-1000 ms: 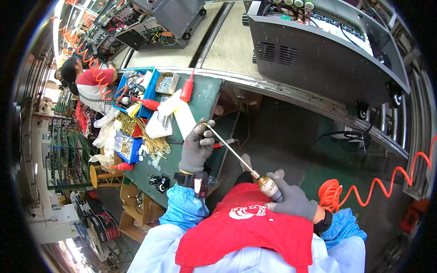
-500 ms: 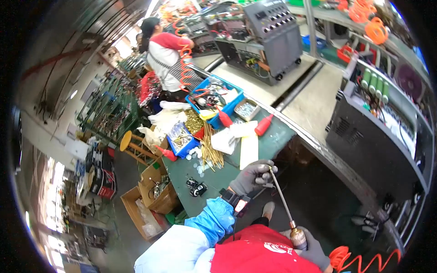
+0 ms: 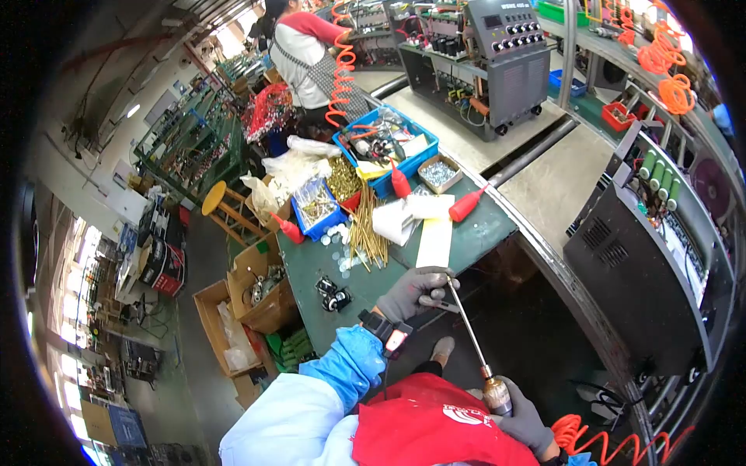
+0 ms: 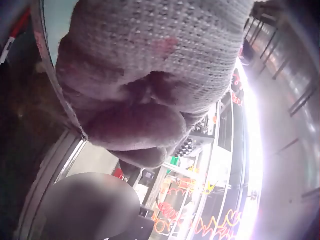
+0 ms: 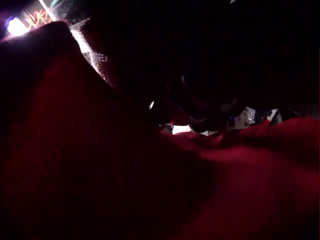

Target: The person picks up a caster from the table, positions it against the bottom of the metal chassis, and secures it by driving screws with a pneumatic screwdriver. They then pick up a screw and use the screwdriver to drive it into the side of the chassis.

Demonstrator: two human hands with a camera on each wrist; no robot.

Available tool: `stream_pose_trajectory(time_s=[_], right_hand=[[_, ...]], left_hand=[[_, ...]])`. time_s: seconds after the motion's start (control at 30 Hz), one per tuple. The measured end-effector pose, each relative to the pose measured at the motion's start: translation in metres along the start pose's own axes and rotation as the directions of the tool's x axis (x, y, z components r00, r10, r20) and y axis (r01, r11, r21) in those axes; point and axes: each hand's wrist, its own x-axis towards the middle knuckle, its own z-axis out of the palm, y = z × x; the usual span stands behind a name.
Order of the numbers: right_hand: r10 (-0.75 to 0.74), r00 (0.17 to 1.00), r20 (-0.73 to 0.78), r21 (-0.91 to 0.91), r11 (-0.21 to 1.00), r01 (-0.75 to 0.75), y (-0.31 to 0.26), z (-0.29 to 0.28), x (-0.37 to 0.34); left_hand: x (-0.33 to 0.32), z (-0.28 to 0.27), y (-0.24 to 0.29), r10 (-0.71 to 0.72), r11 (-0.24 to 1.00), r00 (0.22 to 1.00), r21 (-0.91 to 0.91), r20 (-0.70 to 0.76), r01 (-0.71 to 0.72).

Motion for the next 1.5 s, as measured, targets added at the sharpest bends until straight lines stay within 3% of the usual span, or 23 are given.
stream_pose_trajectory(time_s=[0.1,0.27,0.3,0.37,0.47,0.53,0.57,0.6,0.63,0.67,0.7,0.77,0.87,0.97,1.1,1.13,1.17,1.23,1.27,1.3,1.37,1.43,1.5], right_hand=[[0.029,0.999,0.037,0.138,0.99,-0.034,-0.017,0.006,0.001],[-0.042,0.998,0.052,0.062,0.997,0.039,-0.002,0.0,0.017],[-0.037,0.998,0.05,0.089,0.996,0.032,-0.008,0.004,0.018],[-0.005,1.0,0.029,0.027,1.0,0.004,-0.002,0.004,0.021],[0.022,0.999,0.027,0.047,0.999,-0.023,0.0,0.003,0.027],[0.035,0.999,0.015,0.107,0.994,-0.036,0.0,0.002,0.027],[0.035,0.999,0.005,0.137,0.99,-0.035,0.0,0.001,0.027],[0.036,0.999,-0.006,0.168,0.985,-0.035,0.0,0.001,0.026],[0.05,0.999,-0.002,0.19,0.981,-0.049,0.0,0.0,0.025],[0.063,0.998,0.001,0.211,0.976,-0.061,-0.001,-0.001,0.025],[0.074,0.997,0.001,0.231,0.97,-0.072,-0.001,-0.002,0.025],[0.07,0.997,-0.013,0.242,0.968,-0.065,0.003,-0.003,0.027],[0.07,0.997,-0.02,0.266,0.962,-0.062,0.008,-0.002,0.027],[0.075,0.997,-0.032,0.275,0.959,-0.063,0.007,0.001,0.023],[0.08,0.993,-0.084,0.22,0.974,-0.06,0.016,0.001,0.013],[0.067,0.994,-0.085,0.223,0.974,-0.046,0.019,0.001,0.011],[0.054,0.994,-0.094,0.228,0.973,-0.031,0.021,0.002,0.009],[0.017,0.994,-0.112,0.214,0.977,0.007,0.028,0.003,0.003],[-0.009,0.992,-0.124,0.193,0.981,0.033,0.034,0.003,0.004],[-0.036,0.989,-0.143,0.171,0.983,0.06,0.034,0.003,0.004],[-0.056,0.984,-0.171,0.16,0.983,0.084,0.019,0.007,0.001],[-0.083,0.972,-0.222,0.167,0.978,0.122,0.017,0.009,-0.003],[-0.059,0.954,-0.293,0.211,0.969,0.125,0.02,0.013,-0.01]], left_hand=[[-0.009,0.002,0.004,0.015,0.995,0.991,0.102,-0.131,-0.002],[-0.024,-0.004,-0.016,0.226,0.931,0.934,0.344,-0.278,-0.123],[-0.025,-0.005,-0.024,0.202,0.967,0.905,0.224,-0.375,-0.123],[-0.04,-0.03,-0.039,0.161,0.974,0.916,-0.093,-0.366,-0.209],[-0.087,-0.045,-0.041,0.2,0.977,0.699,0.197,-0.686,-0.086],[-0.124,-0.078,-0.042,0.3,0.934,0.584,0.356,-0.754,-0.021],[-0.136,-0.089,-0.04,0.345,0.925,0.383,0.379,-0.857,0.015],[-0.154,-0.083,-0.025,0.379,0.908,0.239,0.409,-0.894,0.093],[-0.169,-0.113,-0.018,0.333,0.928,0.171,0.355,-0.927,0.118],[-0.179,-0.117,-0.008,0.375,0.908,0.079,0.383,-0.924,0.169],[-0.186,-0.132,0.002,0.372,0.901,0.054,0.375,-0.927,0.22],[-0.189,-0.171,0.015,0.274,0.902,0.133,0.303,-0.952,0.308],[-0.174,-0.141,0.043,0.068,0.889,0.202,0.152,-0.977,0.432],[-0.171,-0.173,0.033,-0.034,0.915,0.5,0.174,-0.865,0.364],[-0.156,-0.176,0.012,-0.09,0.949,0.363,0.03,-0.928,0.313],[-0.145,-0.157,0.007,-0.016,0.984,0.398,0.055,-0.917,0.167],[-0.132,-0.128,0.01,-0.037,0.995,0.423,0.007,-0.906,0.102],[-0.096,-0.098,0.0,0.135,0.985,0.563,0.174,-0.815,0.015],[-0.073,-0.064,0.003,0.214,0.947,0.591,0.313,-0.778,0.069],[-0.045,-0.069,-0.007,0.261,0.897,0.645,0.428,-0.718,0.114],[0.001,-0.002,-0.009,0.215,0.92,0.757,0.389,-0.617,0.055],[0.044,0.027,-0.022,0.273,0.834,0.827,0.549,-0.492,0.051],[0.066,0.077,-0.025,0.196,0.748,0.863,0.64,-0.467,0.177]])
